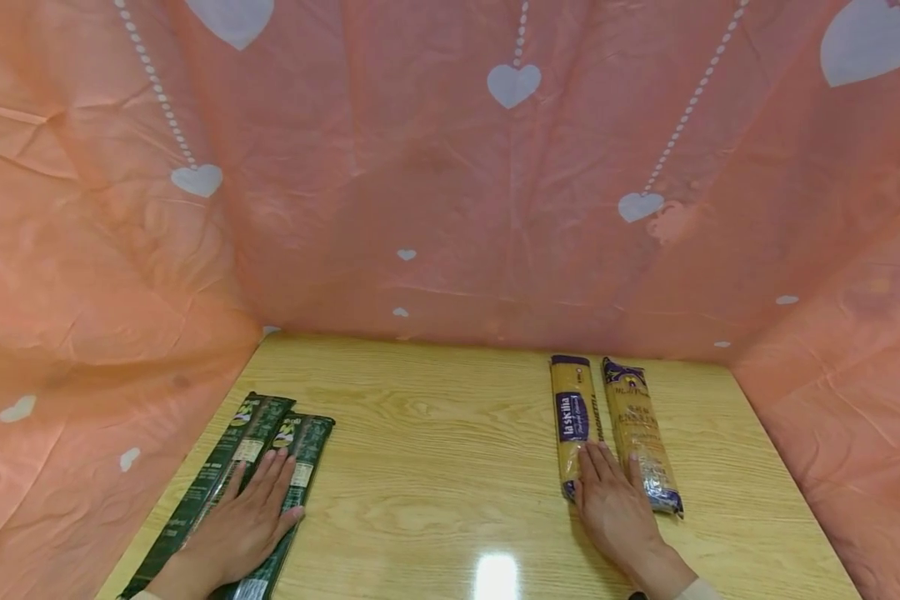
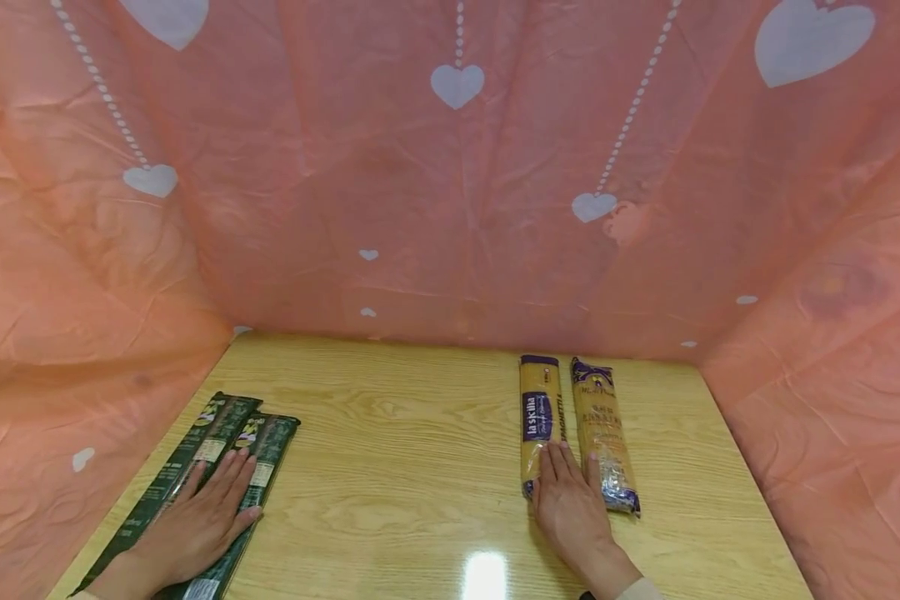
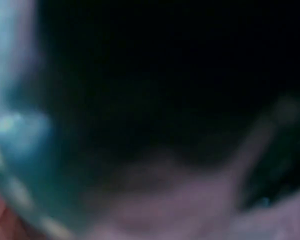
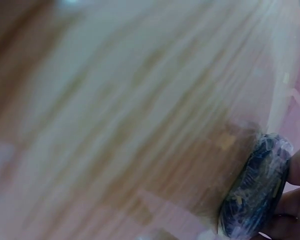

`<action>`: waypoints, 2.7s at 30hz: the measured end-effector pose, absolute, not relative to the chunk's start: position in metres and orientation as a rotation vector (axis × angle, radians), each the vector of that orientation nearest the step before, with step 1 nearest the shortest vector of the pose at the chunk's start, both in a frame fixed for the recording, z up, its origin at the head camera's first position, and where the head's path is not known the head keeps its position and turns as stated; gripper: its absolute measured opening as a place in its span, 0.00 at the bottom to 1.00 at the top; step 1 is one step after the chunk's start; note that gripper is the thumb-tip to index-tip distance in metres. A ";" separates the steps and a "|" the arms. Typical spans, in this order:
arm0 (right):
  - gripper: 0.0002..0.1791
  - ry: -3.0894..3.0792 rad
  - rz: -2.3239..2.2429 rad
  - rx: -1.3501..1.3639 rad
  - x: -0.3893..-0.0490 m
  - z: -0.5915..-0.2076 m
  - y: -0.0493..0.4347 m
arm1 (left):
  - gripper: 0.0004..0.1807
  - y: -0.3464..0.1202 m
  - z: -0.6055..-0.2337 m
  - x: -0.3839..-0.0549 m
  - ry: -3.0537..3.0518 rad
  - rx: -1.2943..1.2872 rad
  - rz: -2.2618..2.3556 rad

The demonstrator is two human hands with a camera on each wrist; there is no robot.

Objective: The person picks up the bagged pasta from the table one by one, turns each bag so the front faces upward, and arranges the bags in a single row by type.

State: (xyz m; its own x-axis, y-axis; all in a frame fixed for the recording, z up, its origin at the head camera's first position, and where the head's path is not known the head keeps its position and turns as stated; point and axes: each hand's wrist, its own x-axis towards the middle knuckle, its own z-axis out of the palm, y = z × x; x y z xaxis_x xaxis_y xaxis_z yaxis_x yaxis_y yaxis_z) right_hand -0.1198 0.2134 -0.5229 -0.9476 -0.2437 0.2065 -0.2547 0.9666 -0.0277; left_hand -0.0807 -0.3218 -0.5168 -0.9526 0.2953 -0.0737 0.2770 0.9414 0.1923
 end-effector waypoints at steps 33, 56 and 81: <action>0.27 -2.901 0.102 0.355 -0.120 -0.524 0.213 | 0.41 -0.188 -0.518 -0.173 2.890 0.482 0.383; 0.27 -2.901 0.123 0.346 -0.120 -0.524 0.213 | 0.35 -0.149 -0.505 -0.187 2.757 0.677 0.449; 0.27 -2.934 0.132 0.323 -0.119 -0.522 0.213 | 0.43 -0.119 -0.512 -0.171 2.802 0.900 0.120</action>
State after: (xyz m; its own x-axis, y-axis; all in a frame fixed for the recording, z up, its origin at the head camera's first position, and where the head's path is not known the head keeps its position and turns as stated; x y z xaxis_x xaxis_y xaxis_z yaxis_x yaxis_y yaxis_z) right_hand -0.1195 0.2128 -0.5220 -0.9588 -0.2072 0.1943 -0.2238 0.9723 -0.0676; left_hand -0.1712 -0.1190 -0.5120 -0.7958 0.5839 -0.1606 0.5681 0.8116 0.1363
